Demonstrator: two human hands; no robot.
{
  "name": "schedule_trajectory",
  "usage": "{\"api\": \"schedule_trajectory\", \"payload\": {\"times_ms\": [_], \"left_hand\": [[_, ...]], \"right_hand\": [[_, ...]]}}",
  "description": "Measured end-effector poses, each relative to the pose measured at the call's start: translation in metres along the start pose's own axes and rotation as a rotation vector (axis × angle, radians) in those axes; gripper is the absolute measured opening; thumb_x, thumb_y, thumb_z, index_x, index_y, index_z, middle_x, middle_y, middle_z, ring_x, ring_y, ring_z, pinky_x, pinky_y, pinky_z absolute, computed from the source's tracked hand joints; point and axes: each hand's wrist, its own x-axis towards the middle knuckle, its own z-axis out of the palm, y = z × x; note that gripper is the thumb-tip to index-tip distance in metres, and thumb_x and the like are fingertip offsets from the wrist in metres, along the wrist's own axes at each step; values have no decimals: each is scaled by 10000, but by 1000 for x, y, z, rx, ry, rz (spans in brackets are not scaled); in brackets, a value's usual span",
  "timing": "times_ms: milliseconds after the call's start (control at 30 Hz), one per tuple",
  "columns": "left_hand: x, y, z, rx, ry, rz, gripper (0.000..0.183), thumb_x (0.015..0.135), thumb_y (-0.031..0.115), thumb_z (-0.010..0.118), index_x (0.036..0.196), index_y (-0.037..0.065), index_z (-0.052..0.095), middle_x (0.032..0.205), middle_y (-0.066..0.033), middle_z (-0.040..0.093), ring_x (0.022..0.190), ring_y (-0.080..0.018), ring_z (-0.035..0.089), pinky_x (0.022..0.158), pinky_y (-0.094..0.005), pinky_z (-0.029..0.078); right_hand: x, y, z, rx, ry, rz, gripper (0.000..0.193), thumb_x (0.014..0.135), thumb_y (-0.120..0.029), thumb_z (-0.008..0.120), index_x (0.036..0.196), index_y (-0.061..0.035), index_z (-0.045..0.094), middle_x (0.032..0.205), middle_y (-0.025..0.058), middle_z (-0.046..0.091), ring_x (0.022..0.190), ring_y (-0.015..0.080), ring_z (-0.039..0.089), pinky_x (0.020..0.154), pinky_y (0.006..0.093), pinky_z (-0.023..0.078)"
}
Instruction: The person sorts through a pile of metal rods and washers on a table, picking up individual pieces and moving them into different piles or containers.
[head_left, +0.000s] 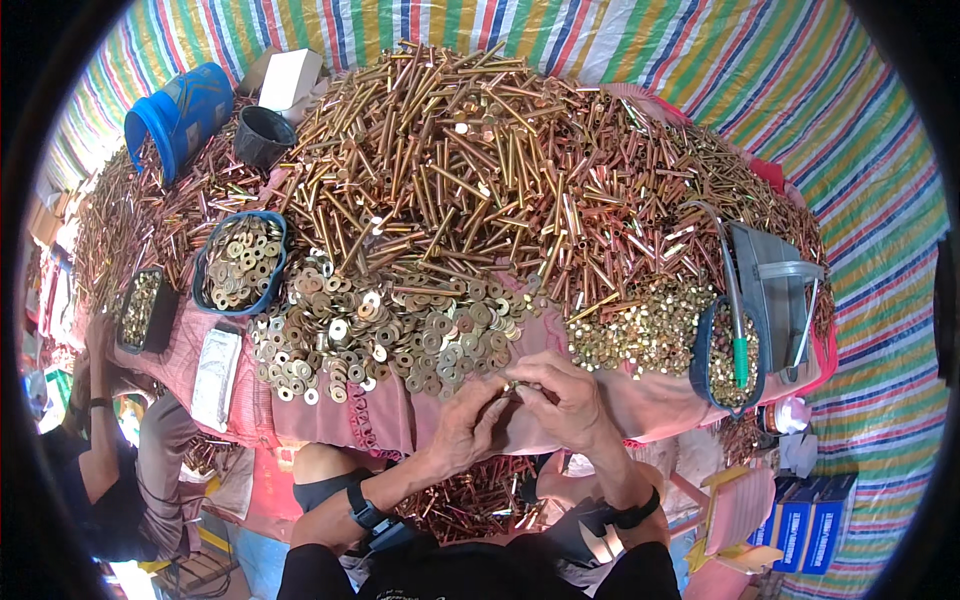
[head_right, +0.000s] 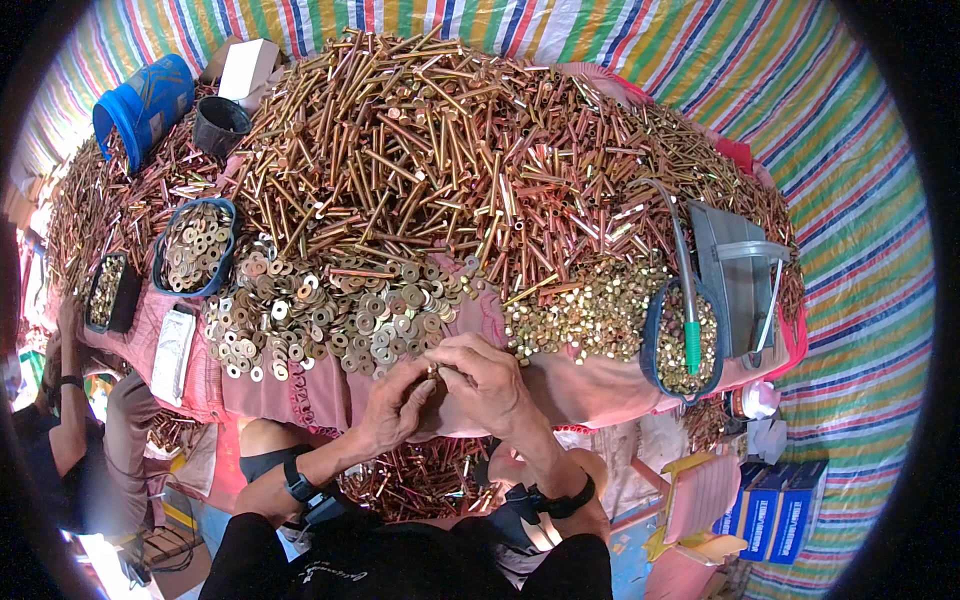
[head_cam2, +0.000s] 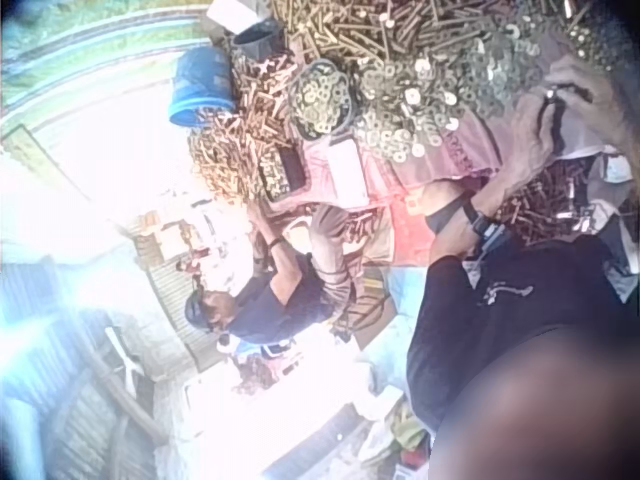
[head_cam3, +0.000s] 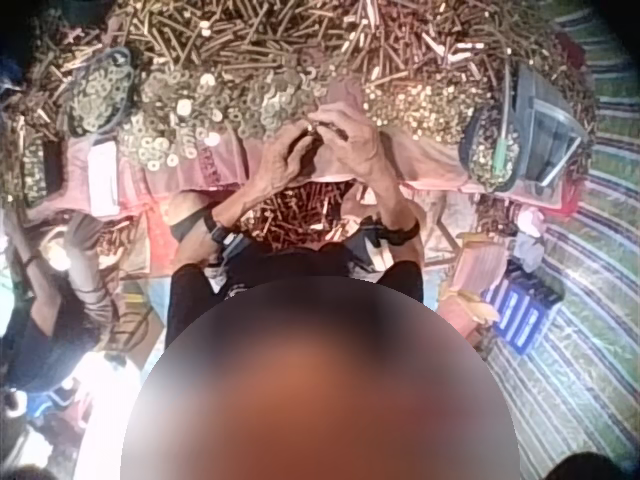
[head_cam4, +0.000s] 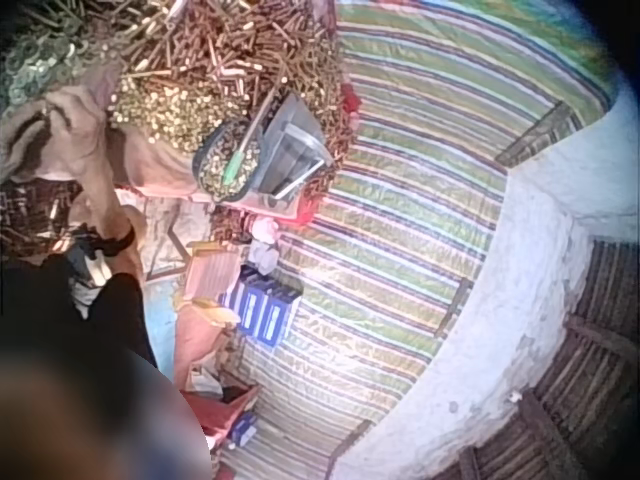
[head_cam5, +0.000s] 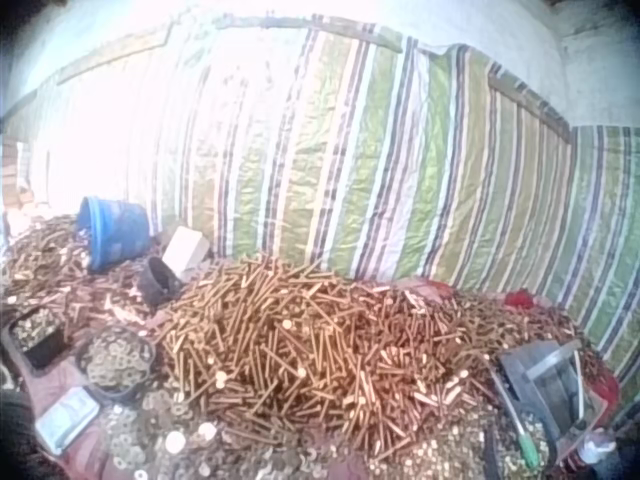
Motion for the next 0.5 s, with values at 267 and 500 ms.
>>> {"api": "schedule_trajectory", "payload": {"times_ms": [267,500], "left_hand": [[-1,-1,1,-11,9,19,295,978,-7,672,1272,-2,646,1038,-184,696,911,-332,677,814,-404,547],[-2,-5,2,12,-11,42,325,963,-13,686,1285,0,647,944,-162,665,843,-321,644,768,-408,526]], "right_hand": [[0,-4,-5,62,-50,0,281,886,54,726,1162,3,720,1089,143,722,954,259,709,829,337,570],[0,-4,4,88,-10,-27,295,878,49,743,1165,-2,706,1107,145,725,982,281,731,831,341,597]]}}
